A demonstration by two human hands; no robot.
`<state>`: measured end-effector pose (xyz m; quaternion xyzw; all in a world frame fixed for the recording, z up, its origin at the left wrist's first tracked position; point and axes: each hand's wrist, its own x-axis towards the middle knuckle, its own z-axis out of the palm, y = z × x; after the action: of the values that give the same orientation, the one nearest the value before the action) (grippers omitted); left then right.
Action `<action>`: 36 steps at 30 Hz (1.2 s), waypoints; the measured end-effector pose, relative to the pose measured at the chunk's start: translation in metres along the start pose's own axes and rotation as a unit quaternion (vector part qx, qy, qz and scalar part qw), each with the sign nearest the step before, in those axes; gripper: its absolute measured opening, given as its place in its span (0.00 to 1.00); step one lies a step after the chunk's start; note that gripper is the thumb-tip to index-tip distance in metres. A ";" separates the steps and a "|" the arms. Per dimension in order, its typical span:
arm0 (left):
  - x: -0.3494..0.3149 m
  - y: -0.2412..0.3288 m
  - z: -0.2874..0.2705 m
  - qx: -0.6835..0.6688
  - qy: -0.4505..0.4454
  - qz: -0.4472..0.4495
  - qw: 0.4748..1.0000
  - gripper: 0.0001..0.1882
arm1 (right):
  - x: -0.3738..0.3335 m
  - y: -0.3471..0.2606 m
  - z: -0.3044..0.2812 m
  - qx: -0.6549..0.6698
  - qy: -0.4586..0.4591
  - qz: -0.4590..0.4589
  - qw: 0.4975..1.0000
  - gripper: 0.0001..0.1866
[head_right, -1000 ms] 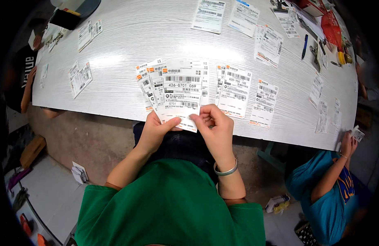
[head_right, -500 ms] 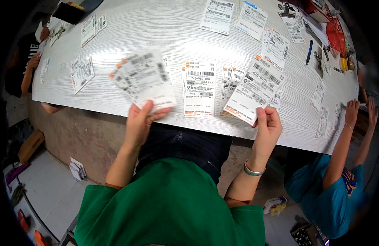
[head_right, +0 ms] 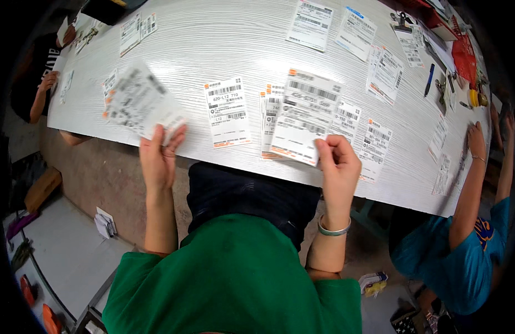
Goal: The person sorts through a stack of papers, placing them into different piles on a table and occasionally using a clip to secure a group of papers.
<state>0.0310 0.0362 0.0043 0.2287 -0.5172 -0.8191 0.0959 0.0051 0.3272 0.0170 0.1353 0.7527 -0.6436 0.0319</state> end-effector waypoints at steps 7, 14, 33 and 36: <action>0.009 0.023 -0.023 0.011 0.015 0.036 0.999 0.18 | -0.007 0.000 0.033 -0.064 -0.087 -0.013 0.994 0.06; -0.011 0.004 0.002 0.015 0.005 -0.022 1.000 0.17 | 0.002 -0.021 0.055 -0.052 -0.101 -0.068 0.991 0.06; -0.027 -0.026 0.057 0.079 -0.164 -0.164 0.969 0.18 | -0.001 0.029 -0.049 -0.274 0.108 -0.039 0.955 0.06; -0.036 -0.033 0.067 0.103 -0.185 -0.205 0.956 0.17 | 0.000 0.029 -0.045 -0.431 0.147 -0.059 0.888 0.09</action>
<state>0.0335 0.1193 0.0091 0.1828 -0.5497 -0.7913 -0.1956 0.0181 0.3749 -0.0032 0.1565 0.9587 -0.2292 -0.0623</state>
